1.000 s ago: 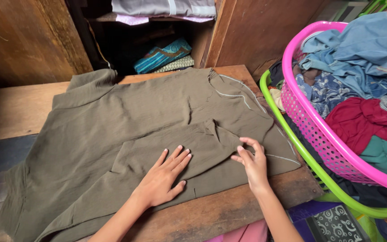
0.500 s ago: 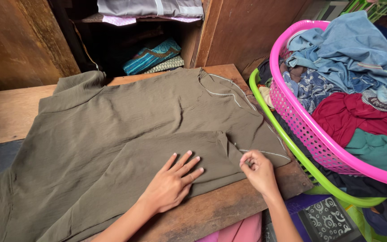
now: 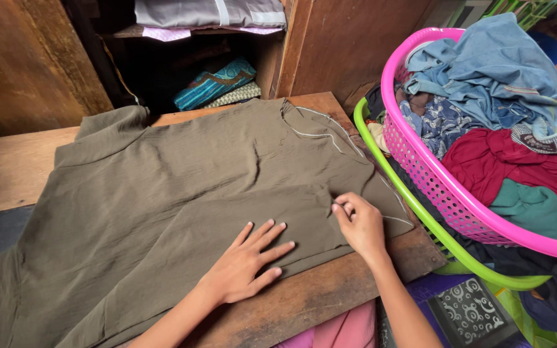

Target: The person folds a green button-down garment on a wooden surface, tucking in the sides and sleeves before folding it into a compact square and smoothing the fabric by hand.

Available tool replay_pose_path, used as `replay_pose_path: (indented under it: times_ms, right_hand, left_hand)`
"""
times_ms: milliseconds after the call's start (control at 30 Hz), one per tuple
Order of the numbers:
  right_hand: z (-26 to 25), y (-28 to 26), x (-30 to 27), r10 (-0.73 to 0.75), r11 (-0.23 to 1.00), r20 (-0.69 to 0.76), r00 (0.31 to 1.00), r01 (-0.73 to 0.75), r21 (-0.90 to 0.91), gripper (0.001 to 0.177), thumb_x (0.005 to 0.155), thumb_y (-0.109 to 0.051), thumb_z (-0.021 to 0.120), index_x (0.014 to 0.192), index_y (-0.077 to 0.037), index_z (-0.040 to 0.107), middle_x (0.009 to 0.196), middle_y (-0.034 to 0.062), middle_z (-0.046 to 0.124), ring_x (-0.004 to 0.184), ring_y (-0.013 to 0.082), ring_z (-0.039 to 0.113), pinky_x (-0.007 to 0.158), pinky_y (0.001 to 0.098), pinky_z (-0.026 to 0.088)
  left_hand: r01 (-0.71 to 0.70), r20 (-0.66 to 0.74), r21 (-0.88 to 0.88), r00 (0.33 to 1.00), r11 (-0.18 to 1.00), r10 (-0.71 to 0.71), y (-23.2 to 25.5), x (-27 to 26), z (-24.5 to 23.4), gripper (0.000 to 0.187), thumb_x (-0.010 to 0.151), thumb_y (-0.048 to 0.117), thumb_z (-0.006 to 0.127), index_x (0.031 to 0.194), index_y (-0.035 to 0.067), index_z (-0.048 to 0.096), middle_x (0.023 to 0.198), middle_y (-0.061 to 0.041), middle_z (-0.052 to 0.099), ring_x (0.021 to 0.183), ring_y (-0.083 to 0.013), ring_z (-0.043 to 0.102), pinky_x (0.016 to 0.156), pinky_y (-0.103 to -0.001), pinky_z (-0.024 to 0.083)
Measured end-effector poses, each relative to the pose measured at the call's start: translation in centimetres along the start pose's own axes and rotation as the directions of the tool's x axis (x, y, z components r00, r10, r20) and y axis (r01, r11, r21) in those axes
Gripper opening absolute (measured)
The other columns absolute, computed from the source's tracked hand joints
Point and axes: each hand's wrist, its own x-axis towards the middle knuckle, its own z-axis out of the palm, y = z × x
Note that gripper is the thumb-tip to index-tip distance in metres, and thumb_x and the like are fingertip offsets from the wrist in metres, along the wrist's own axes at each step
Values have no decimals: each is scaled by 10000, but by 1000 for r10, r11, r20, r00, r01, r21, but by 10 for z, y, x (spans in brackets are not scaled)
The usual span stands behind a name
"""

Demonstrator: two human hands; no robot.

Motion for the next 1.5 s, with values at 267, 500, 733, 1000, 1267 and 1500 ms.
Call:
replay_pose_path:
  times_ms: [267,500,733,1000,1267,1500]
  right_hand:
    - [-2,6,-1,62,975,24,998,-55,-216,297,980,-380,656,976,-90,720,703,150,701,725,419,672,654,527,508]
    - [15,-6,16,-67,970,-3,998,65,-233,273,981,-356,635,997,-88,680,726,138,699,766,408,701,643,521,515]
    - [13,-35,8,-423,868,13,906,409,-283,309,987,-174,581,1268,-49,612,1234,146,634,1199,348,601,964,466,494]
    - [56,-38,2,-484,740,391,783,605,-295,637,1013,-325,504,1586,-114,321,1668,191,212,1559,371,115,1222,568,111]
    - [62,-22,2,-511,720,380,771,626,-300,638,1020,-396,457,1589,-137,330,1659,180,254,1547,377,169,1221,561,120]
    - [62,-25,3,-494,730,400,772,618,-293,629,1014,-401,447,1583,-153,341,1654,172,264,1543,375,183,1224,572,129]
  left_hand:
    - [74,-180,152,983,986,-46,-19,40,26,675,946,407,544,1540,111,421,1634,-165,335,1540,-343,245,1228,-517,187]
    - [76,-208,308,978,948,-11,-28,52,40,828,927,622,492,1591,154,334,1649,-168,276,1539,-340,176,1213,-578,90]
    - [132,-190,325,979,937,-72,-35,44,36,926,869,710,510,1580,152,308,1642,-149,266,1533,-316,168,1203,-595,59]
    - [124,-298,251,954,960,-45,-39,39,37,1000,912,687,504,1598,-1,268,1661,-169,278,1557,-321,181,1234,-552,82]
    - [267,-328,313,931,911,-159,-78,-4,-6,712,936,569,544,1530,185,466,1620,-150,344,1516,-338,256,1206,-546,191]
    - [578,-550,191,733,793,-401,-90,-31,-28,626,965,447,565,1416,17,514,1399,-181,554,1278,-358,537,1030,-477,479]
